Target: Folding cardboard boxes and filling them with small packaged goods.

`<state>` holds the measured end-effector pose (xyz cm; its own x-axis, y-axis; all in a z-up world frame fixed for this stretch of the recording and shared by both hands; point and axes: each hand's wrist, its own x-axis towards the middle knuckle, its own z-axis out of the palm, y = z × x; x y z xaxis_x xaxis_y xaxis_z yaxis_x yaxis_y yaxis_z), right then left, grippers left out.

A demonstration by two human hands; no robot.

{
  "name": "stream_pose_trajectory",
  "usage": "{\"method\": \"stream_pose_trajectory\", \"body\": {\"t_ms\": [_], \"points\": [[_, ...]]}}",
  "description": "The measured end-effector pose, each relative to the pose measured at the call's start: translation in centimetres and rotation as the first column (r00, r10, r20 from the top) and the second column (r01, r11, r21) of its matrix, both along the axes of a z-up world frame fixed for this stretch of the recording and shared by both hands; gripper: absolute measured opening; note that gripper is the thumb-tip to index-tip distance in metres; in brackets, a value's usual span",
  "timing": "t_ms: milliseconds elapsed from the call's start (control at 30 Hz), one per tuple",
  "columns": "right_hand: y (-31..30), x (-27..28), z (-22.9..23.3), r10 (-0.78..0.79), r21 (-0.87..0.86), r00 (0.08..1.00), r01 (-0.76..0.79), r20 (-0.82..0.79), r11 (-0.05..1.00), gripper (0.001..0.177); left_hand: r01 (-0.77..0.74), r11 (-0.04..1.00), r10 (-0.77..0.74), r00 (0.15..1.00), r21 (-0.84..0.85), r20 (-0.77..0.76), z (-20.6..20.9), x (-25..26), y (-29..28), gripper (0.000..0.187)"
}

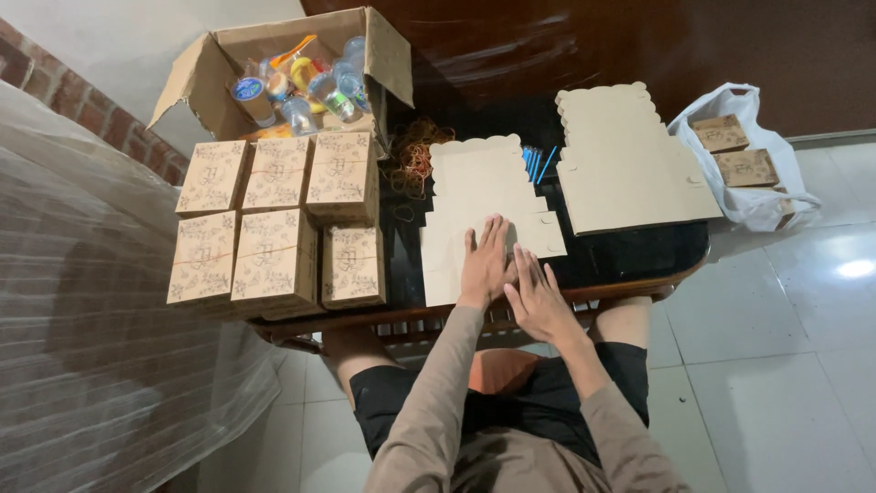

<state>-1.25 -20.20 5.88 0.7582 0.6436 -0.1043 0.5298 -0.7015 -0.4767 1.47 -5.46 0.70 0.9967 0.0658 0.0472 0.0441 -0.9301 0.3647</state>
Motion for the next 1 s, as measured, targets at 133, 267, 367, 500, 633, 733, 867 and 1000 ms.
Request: {"method": "stream_pose_trajectory", "body": {"t_ms": [133,267,367,500,633,733,867,1000], "points": [[-0.1,0.6,-1.5,0.054,-0.054,0.995,-0.05,0.084,0.997,0.074,-0.007,1.0,0.007,0.999,0.016,-0.051,-0.3,0.2,-0.2,0.072],[-1.4,-1.4,-2.5,0.167,-0.181,0.969,-0.134,0.182,0.974,0.077,0.005,0.998,-0.002,0.999,0.064,-0.051,-0.2,0.1,-0.4,0.076],[-2.8,-3.0,-2.7,0.219,-0.254,0.956,-0.167,0.194,0.953,0.078,-0.017,0.998,0.021,0.998,0.065,-0.059,0.3,0.1,-0.8,0.075],[-4.2,-4.5,-3.7,0.229,-0.303,0.943,-0.151,0.242,0.941,0.082,-0.053,0.997,0.053,0.999,0.058,-0.008,-0.2,0.1,-1.0,0.073],[-4.8,-2.6,-3.6,0.177,-0.26,0.948,-0.106,0.266,0.96,0.081,-0.06,0.997,0.058,0.997,0.048,0.042,0.0,-0.2,-1.1,0.073],[-5.3,0.1,-3.3,-0.117,-0.147,0.972,0.148,0.204,0.978,0.08,-0.064,0.997,0.062,0.996,0.035,0.056,0.3,-0.2,-1.0,0.071],[-5.6,3.0,-4.5,-0.303,-0.122,0.924,0.337,0.235,0.934,0.089,-0.056,0.998,0.054,0.996,0.027,0.064,0.7,-0.4,-1.1,0.073],[-3.7,2.6,-4.4,-0.298,-0.084,0.94,0.314,0.163,0.946,0.086,-0.056,0.998,0.053,0.996,0.035,0.071,0.7,-0.5,-1.0,0.073]]}}
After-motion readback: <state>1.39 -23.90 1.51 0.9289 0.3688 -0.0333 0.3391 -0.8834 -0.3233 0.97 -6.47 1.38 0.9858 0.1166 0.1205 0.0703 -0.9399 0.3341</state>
